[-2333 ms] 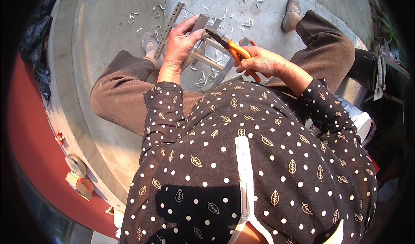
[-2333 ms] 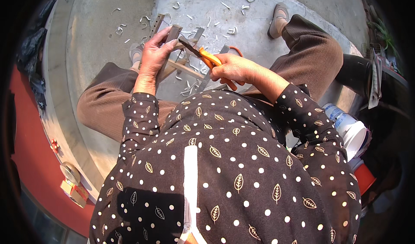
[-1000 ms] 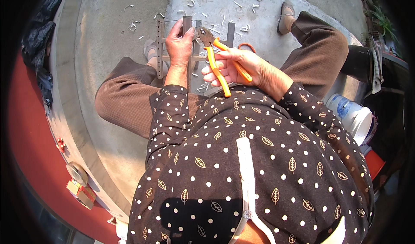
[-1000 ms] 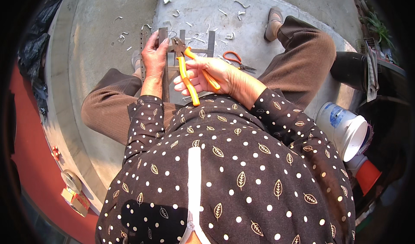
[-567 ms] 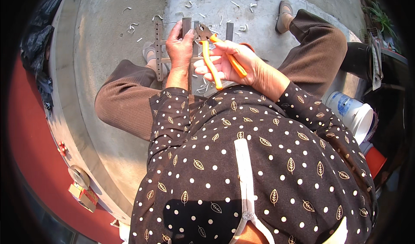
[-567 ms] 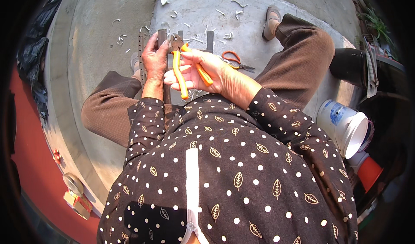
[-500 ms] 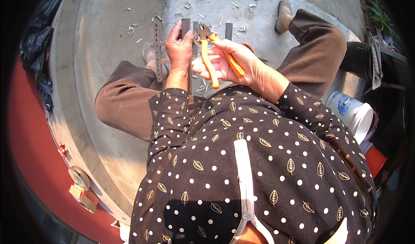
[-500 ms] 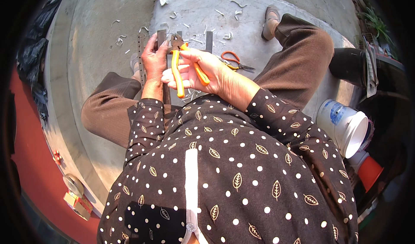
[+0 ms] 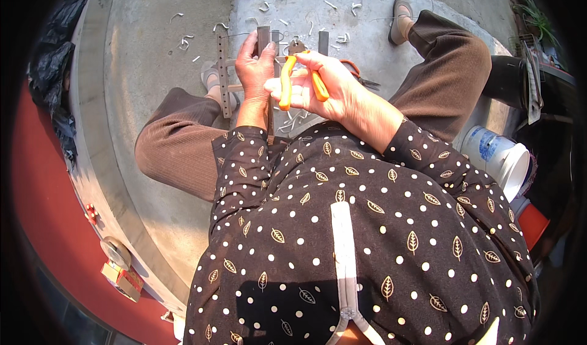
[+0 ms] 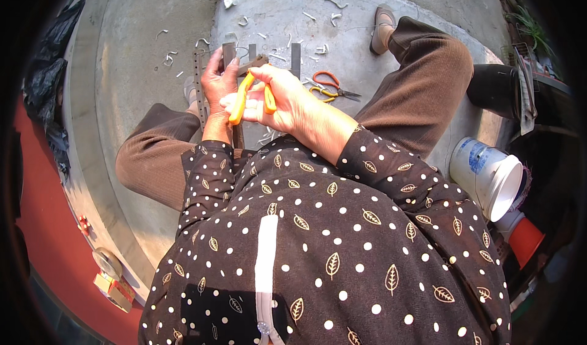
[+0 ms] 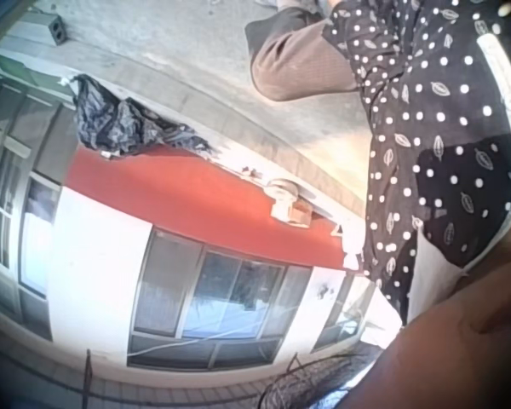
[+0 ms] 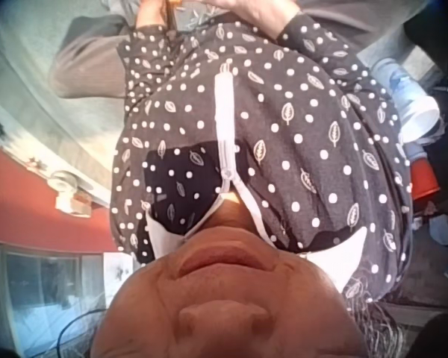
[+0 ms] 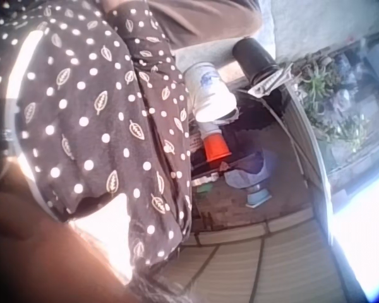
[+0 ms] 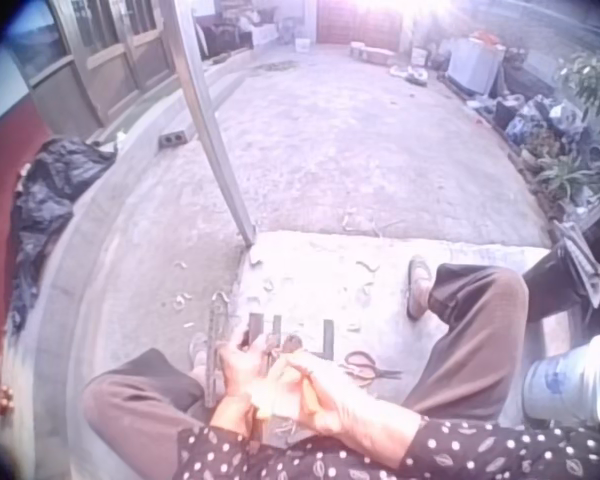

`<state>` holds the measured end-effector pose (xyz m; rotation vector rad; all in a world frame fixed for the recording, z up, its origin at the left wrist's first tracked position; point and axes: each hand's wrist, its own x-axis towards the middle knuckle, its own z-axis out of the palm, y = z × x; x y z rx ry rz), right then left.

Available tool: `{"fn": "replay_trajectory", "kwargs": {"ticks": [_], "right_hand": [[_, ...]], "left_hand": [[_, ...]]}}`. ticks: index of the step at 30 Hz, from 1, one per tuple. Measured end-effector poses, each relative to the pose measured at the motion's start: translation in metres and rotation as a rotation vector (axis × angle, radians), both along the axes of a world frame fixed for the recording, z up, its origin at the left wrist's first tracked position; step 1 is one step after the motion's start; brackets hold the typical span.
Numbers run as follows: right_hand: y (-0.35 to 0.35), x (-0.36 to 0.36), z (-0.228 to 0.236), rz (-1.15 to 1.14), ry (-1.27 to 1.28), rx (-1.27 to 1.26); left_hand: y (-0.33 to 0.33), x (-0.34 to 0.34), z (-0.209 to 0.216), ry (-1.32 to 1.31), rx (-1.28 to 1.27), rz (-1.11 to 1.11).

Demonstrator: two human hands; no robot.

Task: The person sits on the floor and uses pliers to bend and secure metal wire around a small wooden frame. They repeatedly adjust the wire and reposition the frame to tighten connections.

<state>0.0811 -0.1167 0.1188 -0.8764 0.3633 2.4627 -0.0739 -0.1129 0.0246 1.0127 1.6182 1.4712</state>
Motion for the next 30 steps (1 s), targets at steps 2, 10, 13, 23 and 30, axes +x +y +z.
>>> {"fn": "replay_trajectory", "kwargs": {"ticks": [2,10,13,23,30], "right_hand": [[0.001,0.006,-0.003,-0.014,-0.059,0.066],[-0.005,0.021,0.006,0.061,0.142,0.185],[-0.004,0.017,-0.002,0.102,0.241,0.103],[-0.003,0.017,-0.003,0.155,0.178,0.085],[-0.004,0.021,-0.016,0.205,0.331,0.11]], "left_hand": [[0.001,-0.001,-0.006,-0.004,0.036,-0.007],[0.004,-0.008,-0.017,-0.031,-0.003,0.003],[0.002,-0.008,-0.014,-0.045,0.005,-0.013],[0.001,-0.007,-0.011,-0.001,-0.01,-0.005],[0.001,-0.003,0.0,-0.045,-0.014,-0.01]]}}
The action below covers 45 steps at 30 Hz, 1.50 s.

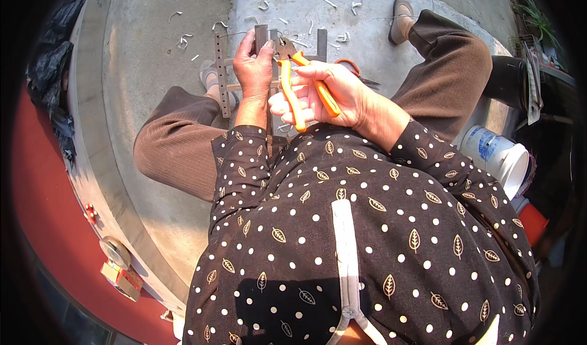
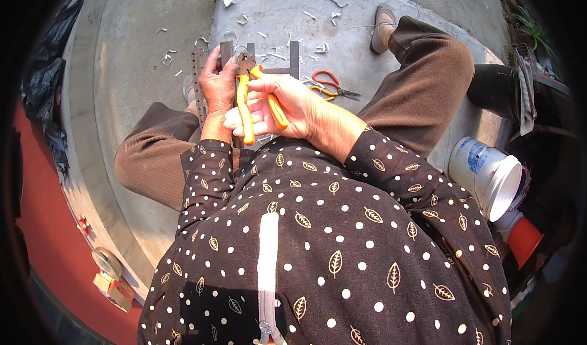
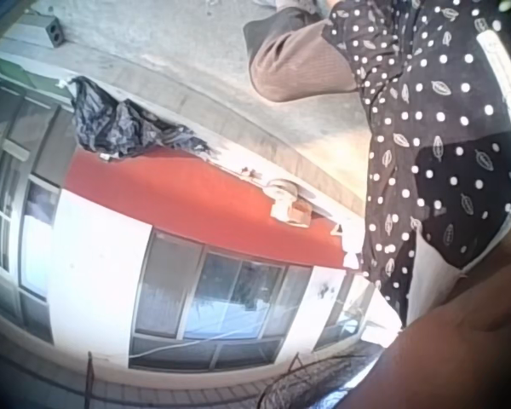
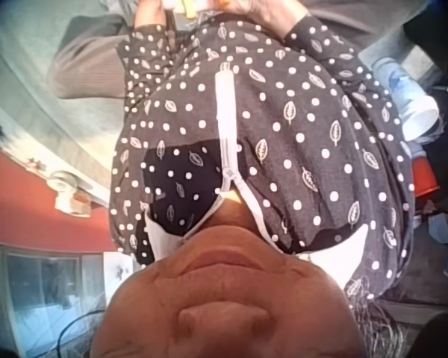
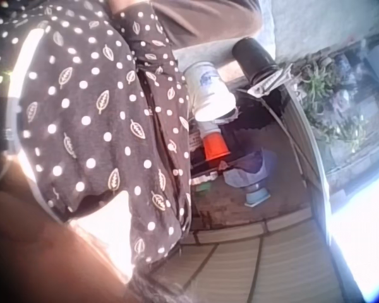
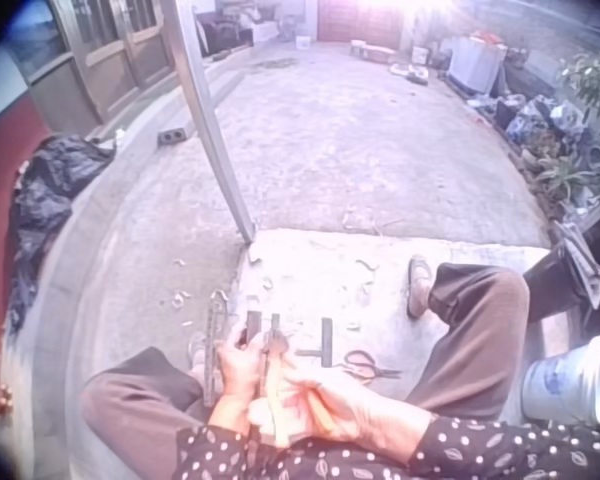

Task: The person sits on the floor and uses pliers to bend and secure metal wire around a small wooden frame. They repeatedly adjust the wire and reposition the frame to tighten connections.

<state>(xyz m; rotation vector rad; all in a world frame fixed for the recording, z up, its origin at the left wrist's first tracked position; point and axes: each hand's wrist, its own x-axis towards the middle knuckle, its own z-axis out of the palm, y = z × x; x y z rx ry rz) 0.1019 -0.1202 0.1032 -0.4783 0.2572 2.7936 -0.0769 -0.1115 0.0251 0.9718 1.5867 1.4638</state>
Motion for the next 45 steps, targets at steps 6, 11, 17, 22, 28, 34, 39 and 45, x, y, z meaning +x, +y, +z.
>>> {"fn": "replay_trajectory", "kwargs": {"ticks": [6,11,17,22,28,34,39,45], "right_hand": [[0.001,-0.005,0.0,-0.026,-0.076,-0.056],[0.002,-0.006,-0.009,-0.031,0.074,-0.127],[0.004,-0.004,0.005,-0.01,-0.115,0.048],[0.008,0.005,0.02,0.112,-0.703,0.568],[0.021,0.044,-0.032,0.341,-1.408,1.551],[0.006,0.049,-0.021,0.298,-1.024,1.02],[0.005,0.035,-0.006,0.324,-0.953,1.004],[0.005,0.04,0.0,0.239,-0.942,0.899]], "left_hand": [[0.0,-0.002,-0.002,0.005,-0.034,-0.003],[0.003,-0.004,-0.009,-0.008,-0.017,0.008],[0.004,-0.005,-0.009,0.028,-0.011,0.007],[0.006,-0.012,-0.012,0.037,0.021,-0.008],[0.006,-0.021,-0.007,0.012,0.025,-0.056],[0.002,-0.021,-0.003,0.016,0.008,-0.012],[0.004,-0.02,-0.006,0.073,0.004,-0.005],[0.002,0.022,-0.008,0.35,0.043,0.011]]}}
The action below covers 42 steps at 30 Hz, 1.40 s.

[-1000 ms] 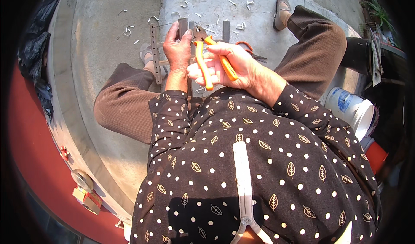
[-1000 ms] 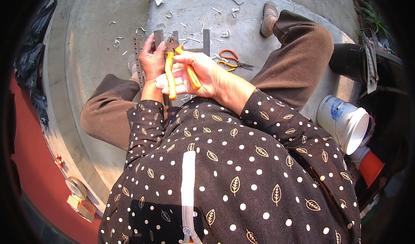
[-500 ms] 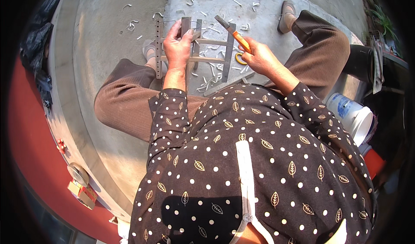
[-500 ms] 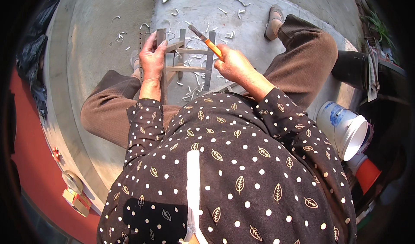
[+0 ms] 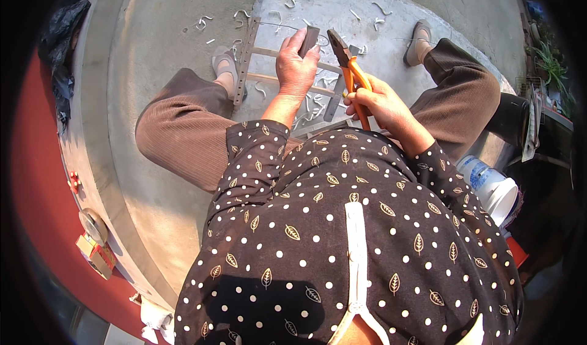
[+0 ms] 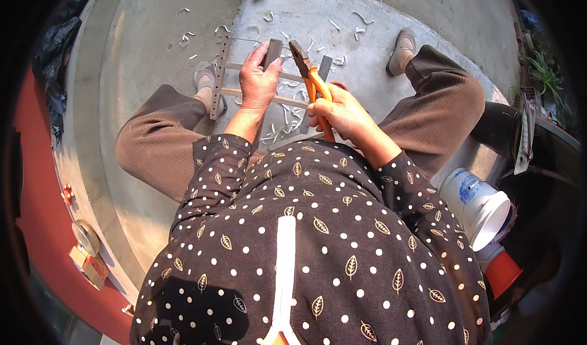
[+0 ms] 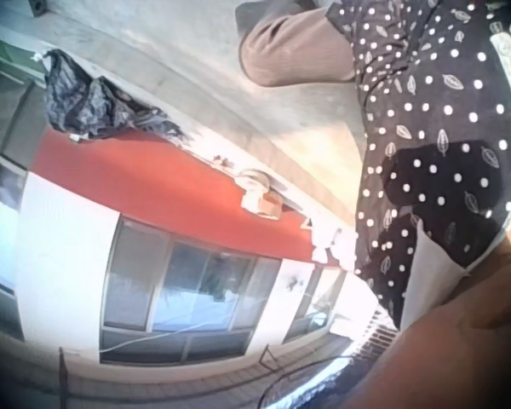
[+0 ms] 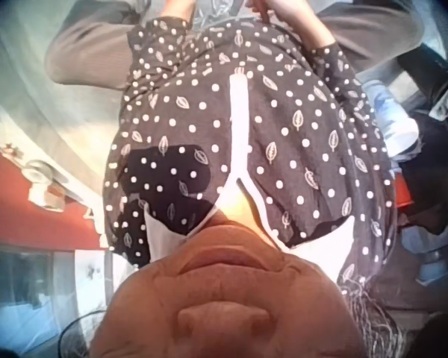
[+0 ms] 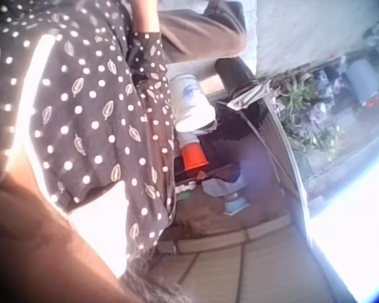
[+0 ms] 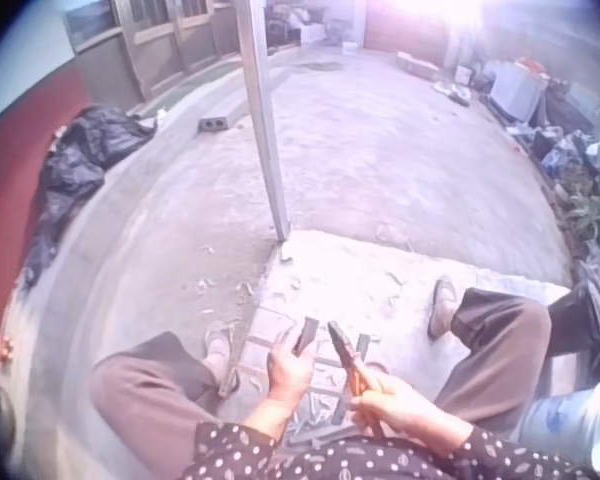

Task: The person sits on the floor and uses pliers to bend and secure metal wire around a small wooden frame. They repeatedly adjust the wire and reposition the frame to tighten connections.

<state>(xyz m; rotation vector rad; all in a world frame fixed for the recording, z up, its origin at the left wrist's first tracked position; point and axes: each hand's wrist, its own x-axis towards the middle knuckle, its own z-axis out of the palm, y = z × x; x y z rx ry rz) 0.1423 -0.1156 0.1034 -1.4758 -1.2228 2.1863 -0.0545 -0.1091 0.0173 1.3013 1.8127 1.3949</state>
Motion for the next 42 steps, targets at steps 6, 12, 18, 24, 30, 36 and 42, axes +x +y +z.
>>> {"fn": "replay_trajectory", "kwargs": {"ticks": [6,12,18,24,30,36,42], "right_hand": [[-0.003,0.027,-0.004,-0.243,-0.031,-0.067],[-0.016,0.052,-0.008,-0.258,-0.082,-0.178],[-0.016,0.045,0.001,-0.217,-0.072,-0.118],[-0.007,0.038,0.009,0.001,-0.115,-0.091],[0.0,0.022,0.012,-0.019,-0.043,-0.066],[0.005,0.012,0.003,0.063,-0.068,-0.021],[0.004,0.01,-0.003,0.034,-0.068,-0.05]], "left_hand": [[0.004,0.051,0.004,0.238,-0.092,-0.091],[0.012,0.068,-0.003,0.273,-0.151,-0.135],[0.013,0.062,-0.005,0.231,-0.173,-0.144],[0.02,0.033,-0.002,0.123,-0.112,-0.052],[0.019,0.018,-0.002,0.076,-0.067,-0.013],[0.02,0.01,-0.005,0.071,-0.034,-0.021],[0.021,0.0,-0.011,0.041,0.001,-0.011]]}}
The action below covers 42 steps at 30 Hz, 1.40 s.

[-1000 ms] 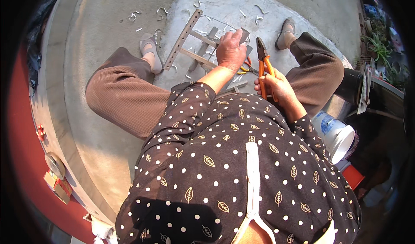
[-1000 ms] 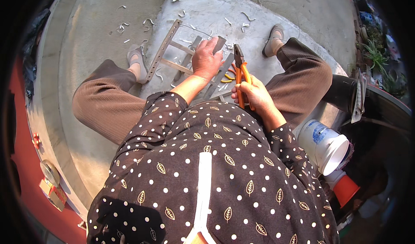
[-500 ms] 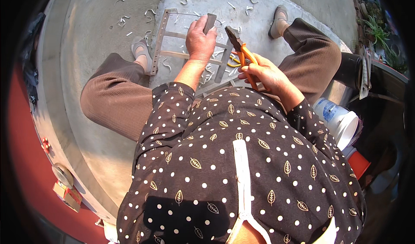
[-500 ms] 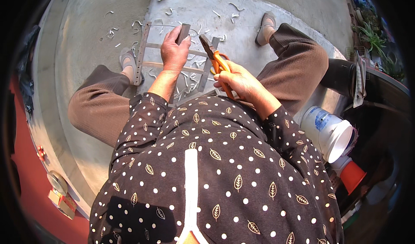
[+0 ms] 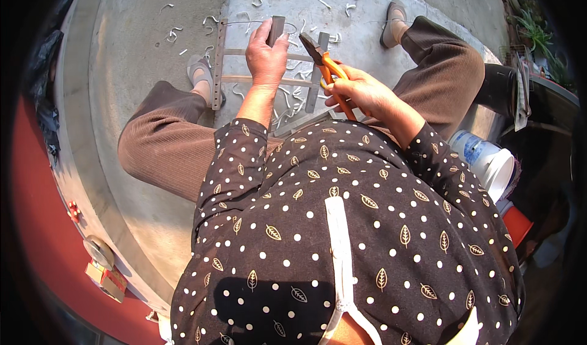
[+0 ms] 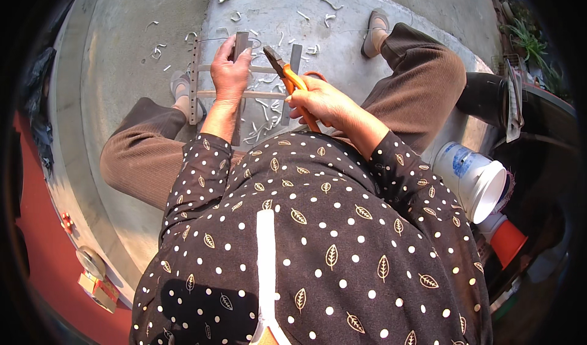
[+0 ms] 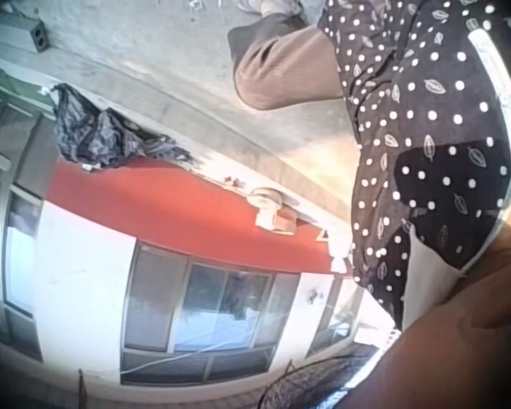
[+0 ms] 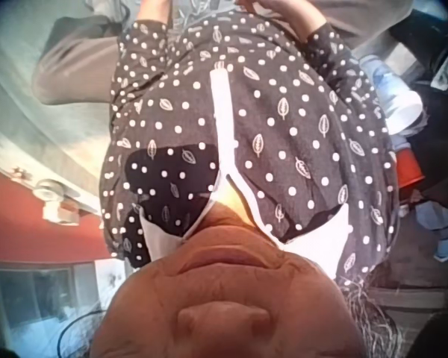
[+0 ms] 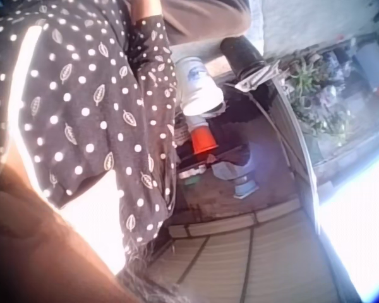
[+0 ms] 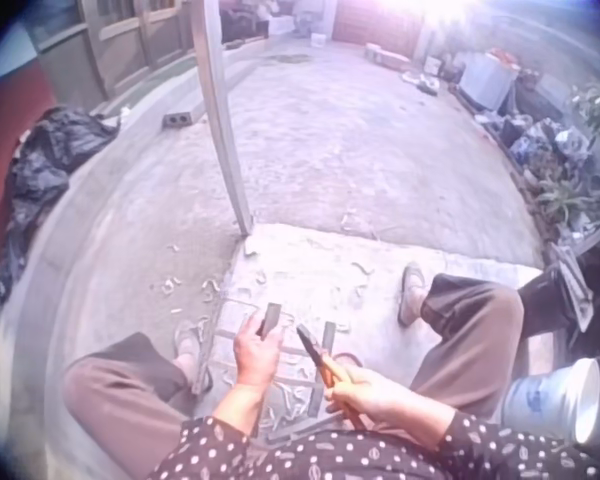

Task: The person sits on the floor and uses pliers to bend and secure metal wire around a small wooden frame. They repeatedly adjust the wire and reposition the frame to tighten connections.

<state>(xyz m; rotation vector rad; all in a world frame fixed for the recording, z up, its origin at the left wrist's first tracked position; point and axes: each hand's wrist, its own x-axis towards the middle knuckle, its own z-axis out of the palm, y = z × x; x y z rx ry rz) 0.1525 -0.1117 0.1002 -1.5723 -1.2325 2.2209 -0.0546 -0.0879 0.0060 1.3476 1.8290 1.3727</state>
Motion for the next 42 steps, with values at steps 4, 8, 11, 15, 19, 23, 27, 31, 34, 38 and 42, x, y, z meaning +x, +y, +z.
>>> {"fn": "replay_trajectory", "kwargs": {"ticks": [4,8,11,15,19,23,27,31,34,38,42], "right_hand": [[0.002,0.003,-0.009,0.076,-0.023,0.02],[0.005,0.0,-0.019,0.182,-0.066,0.081],[0.004,-0.006,-0.016,0.201,-0.069,0.141],[-0.001,-0.01,-0.014,0.149,-0.07,0.183],[-0.005,-0.008,-0.026,0.163,-0.075,0.249],[-0.002,-0.013,-0.032,0.2,-0.1,0.302],[-0.004,-0.023,-0.037,0.184,-0.082,0.432],[-0.001,-0.03,-0.025,0.184,-0.099,0.312],[0.0,-0.034,-0.024,0.186,-0.09,0.336],[-0.002,-0.036,-0.037,0.157,-0.078,0.366],[-0.006,-0.037,-0.049,0.132,-0.034,0.477]], "left_hand": [[-0.001,-0.001,0.004,-0.009,-0.025,-0.016],[-0.002,-0.002,0.004,-0.041,-0.02,-0.019],[-0.002,-0.006,0.004,-0.087,-0.06,-0.039],[-0.003,-0.012,0.003,-0.144,-0.071,-0.023],[-0.002,-0.02,0.006,-0.183,-0.055,-0.02],[-0.002,-0.024,0.005,-0.248,-0.049,-0.03],[-0.002,-0.024,0.005,-0.189,-0.065,-0.017],[-0.003,-0.025,0.01,-0.208,-0.082,-0.011],[-0.003,-0.027,0.012,-0.236,-0.086,-0.001],[-0.002,-0.03,0.011,-0.215,-0.069,0.02],[-0.002,-0.029,0.015,-0.206,-0.101,0.027]]}}
